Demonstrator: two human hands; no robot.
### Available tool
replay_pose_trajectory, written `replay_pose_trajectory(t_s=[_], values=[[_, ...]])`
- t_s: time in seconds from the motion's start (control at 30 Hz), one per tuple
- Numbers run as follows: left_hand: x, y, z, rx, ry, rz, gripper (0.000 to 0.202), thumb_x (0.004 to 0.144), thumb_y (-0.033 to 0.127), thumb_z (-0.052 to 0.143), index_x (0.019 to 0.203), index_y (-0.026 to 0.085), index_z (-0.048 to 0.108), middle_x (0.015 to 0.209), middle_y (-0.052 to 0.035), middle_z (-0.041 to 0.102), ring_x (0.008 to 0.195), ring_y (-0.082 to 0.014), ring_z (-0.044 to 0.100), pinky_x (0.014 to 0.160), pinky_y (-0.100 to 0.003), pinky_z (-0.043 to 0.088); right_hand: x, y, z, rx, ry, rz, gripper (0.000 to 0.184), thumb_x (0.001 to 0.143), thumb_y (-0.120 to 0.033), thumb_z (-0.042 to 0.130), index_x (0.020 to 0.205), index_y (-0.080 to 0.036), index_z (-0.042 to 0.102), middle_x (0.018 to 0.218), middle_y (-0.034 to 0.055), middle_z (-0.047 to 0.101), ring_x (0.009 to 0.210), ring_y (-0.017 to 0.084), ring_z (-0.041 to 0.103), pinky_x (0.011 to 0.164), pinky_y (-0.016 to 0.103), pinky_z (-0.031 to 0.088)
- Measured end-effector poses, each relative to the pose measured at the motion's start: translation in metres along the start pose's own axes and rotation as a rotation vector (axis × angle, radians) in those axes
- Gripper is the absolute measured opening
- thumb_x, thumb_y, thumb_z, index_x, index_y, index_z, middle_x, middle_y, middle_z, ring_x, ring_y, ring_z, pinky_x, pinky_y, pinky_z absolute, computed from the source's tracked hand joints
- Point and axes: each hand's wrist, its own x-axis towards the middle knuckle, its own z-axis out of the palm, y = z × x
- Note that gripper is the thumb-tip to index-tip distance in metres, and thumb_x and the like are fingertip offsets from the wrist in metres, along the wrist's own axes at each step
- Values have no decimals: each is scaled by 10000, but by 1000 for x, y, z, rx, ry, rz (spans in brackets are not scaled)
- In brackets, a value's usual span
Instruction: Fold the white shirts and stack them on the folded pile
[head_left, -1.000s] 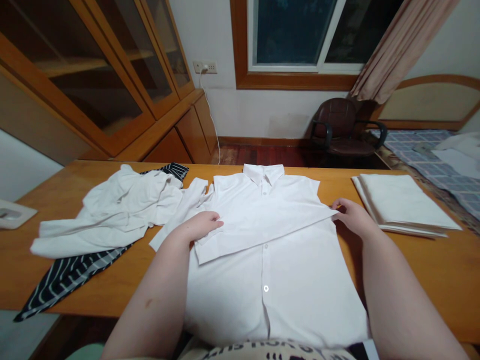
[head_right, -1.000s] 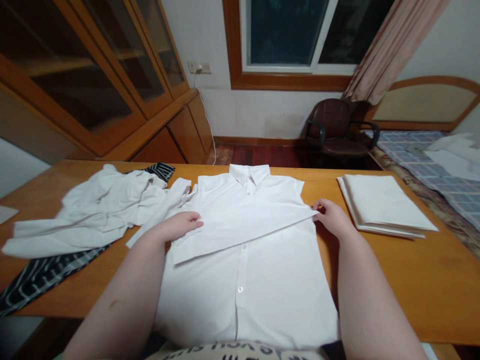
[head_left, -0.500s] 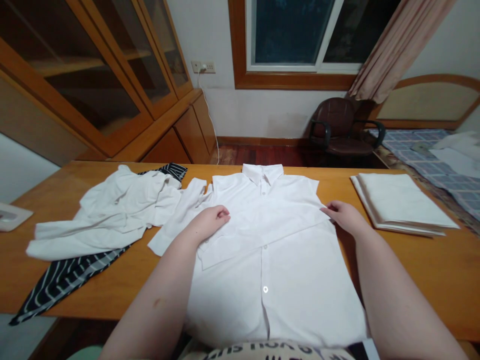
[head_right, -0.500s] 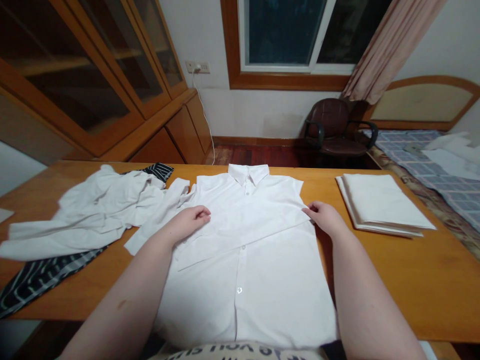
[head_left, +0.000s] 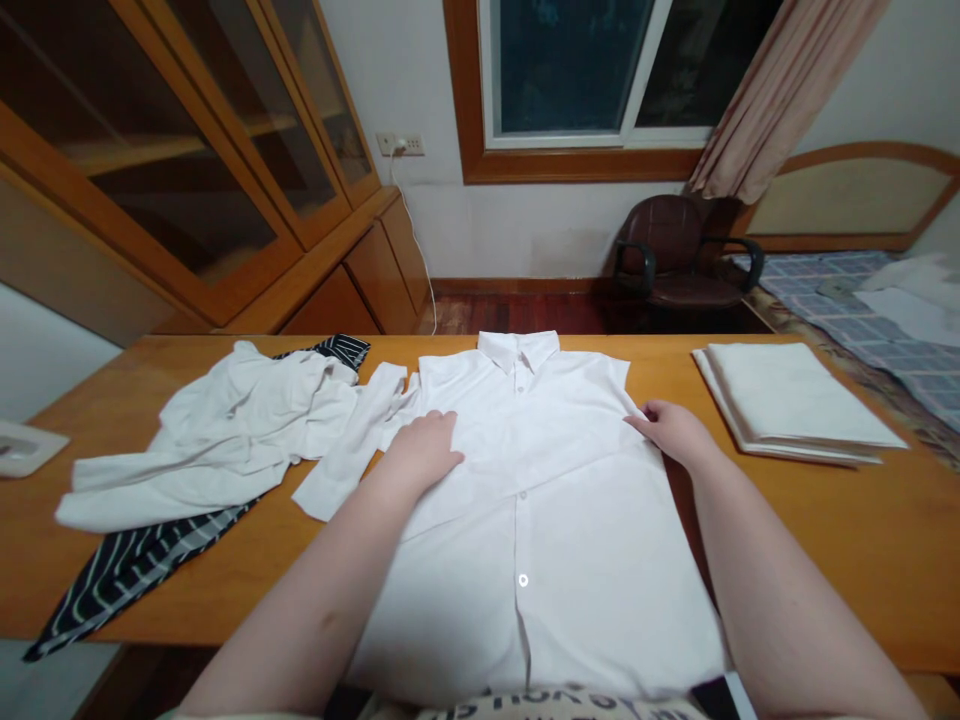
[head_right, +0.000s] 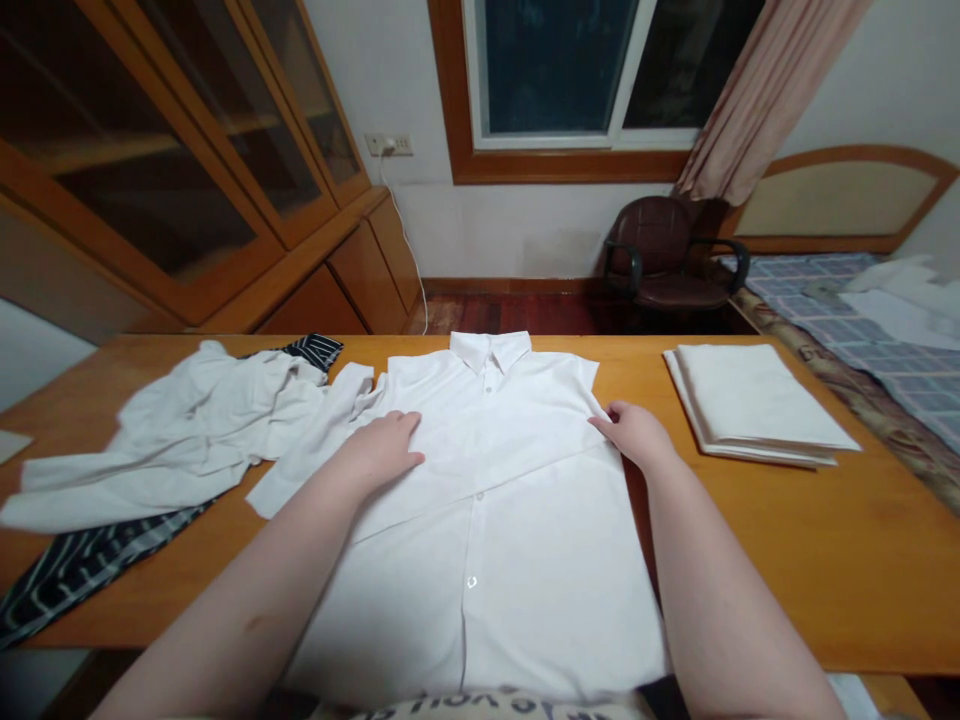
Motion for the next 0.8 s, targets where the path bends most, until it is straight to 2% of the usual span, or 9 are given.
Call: replay_pose_trajectory(t_s=[0.1,0.23,0.3,0.4,0.47,0.53,0.6,0.7,0.8], values=[[11,41,-28,-2,-15,139,467,798,447,537,1184,185,560,1199,-144,596,1023,-291,599,835,-366,448,-1,-2,-2,-3,-26,2,336,729,-542,555,712,-207,575,630,28,601,572,167,513,515,268,286],[54,107,-53,-168,27,327,447,815,432,539,1185,184,579,1217,-105,615,1071,-260,585,891,-337,434,-7,-7,-3,41,-58,-109,295,741,-488,547,652,-209,510,570,-15,520,548,139,452,518,260,277],[81,139,-49,-331,107,392,424,821,425,536,1156,173,600,1204,-98,624,1059,-247,590,910,-329,430,-10,-9,-2,115,-43,-223,274,741,-442,551,628,-208,464,561,-34,464,551,124,417,528,251,283],[116,175,-23,-602,236,354,369,854,348,502,1154,154,596,1203,-107,620,1094,-223,571,952,-315,412,-13,-12,0,193,-9,-374,242,736,-367,555,614,-208,420,590,-42,426,579,118,402,554,243,303],[133,187,-1,-727,307,336,398,857,325,506,1200,133,564,1238,-136,591,1157,-231,532,998,-336,380,-14,-13,1,213,3,-449,220,733,-321,556,614,-209,409,615,-38,426,596,120,414,572,243,320],[144,190,20,-839,362,394,439,858,320,511,1254,131,522,1306,-149,541,1227,-235,474,1044,-359,336,-14,-15,0,233,-1,-503,204,730,-284,558,613,-209,409,642,-30,438,610,123,430,590,247,340],[152,187,35,-946,346,456,442,864,329,506,1268,151,512,1325,-142,529,1241,-238,460,1059,-388,317,-15,-16,-3,265,-23,-538,193,724,-259,567,609,-208,421,684,-15,477,634,129,457,611,253,363],[157,181,43,-1106,257,527,399,858,348,517,1214,171,548,1250,-116,587,1163,-234,519,1014,-392,365,-16,-18,-7,330,-70,-569,177,717,-245,585,602,-200,458,841,31,569,705,144,513,655,267,400],[157,180,41,-1219,216,582,299,824,342,567,1066,169,601,1082,-76,647,1016,-203,579,922,-345,427,-17,-18,-10,379,-61,-542,141,727,-273,597,648,-195,510,973,63,596,787,169,546,702,285,419]])
